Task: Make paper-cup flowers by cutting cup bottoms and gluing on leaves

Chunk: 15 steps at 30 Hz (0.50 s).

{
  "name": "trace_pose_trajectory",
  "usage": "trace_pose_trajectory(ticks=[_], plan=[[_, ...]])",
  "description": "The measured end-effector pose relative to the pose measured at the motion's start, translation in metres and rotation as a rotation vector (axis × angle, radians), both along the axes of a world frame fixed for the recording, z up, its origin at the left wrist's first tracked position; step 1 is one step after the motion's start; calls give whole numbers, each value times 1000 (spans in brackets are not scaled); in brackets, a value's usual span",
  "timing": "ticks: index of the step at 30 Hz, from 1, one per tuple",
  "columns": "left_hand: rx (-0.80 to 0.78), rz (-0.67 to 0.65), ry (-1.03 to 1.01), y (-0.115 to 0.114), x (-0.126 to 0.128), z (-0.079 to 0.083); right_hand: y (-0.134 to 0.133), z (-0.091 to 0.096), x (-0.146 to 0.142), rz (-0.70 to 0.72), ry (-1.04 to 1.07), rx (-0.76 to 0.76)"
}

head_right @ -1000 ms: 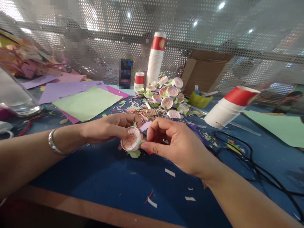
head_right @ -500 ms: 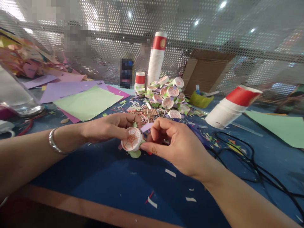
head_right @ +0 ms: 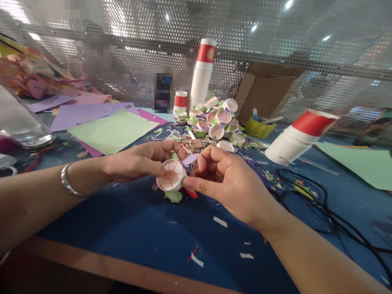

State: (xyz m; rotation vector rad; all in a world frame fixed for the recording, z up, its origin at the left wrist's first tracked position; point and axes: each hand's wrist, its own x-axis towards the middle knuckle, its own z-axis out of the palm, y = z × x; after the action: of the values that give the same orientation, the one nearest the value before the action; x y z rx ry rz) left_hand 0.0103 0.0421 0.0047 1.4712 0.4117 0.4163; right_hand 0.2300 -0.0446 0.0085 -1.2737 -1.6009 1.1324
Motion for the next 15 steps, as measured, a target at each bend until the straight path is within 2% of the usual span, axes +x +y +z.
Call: trace_pose_trajectory(ticks=[5,15], plan=[[-6,-5,-42,2,-1,-1,2,-2,1,5,96,21],[16,-55,-41,4,-1,-2,2,-4,1,14,99,-29]])
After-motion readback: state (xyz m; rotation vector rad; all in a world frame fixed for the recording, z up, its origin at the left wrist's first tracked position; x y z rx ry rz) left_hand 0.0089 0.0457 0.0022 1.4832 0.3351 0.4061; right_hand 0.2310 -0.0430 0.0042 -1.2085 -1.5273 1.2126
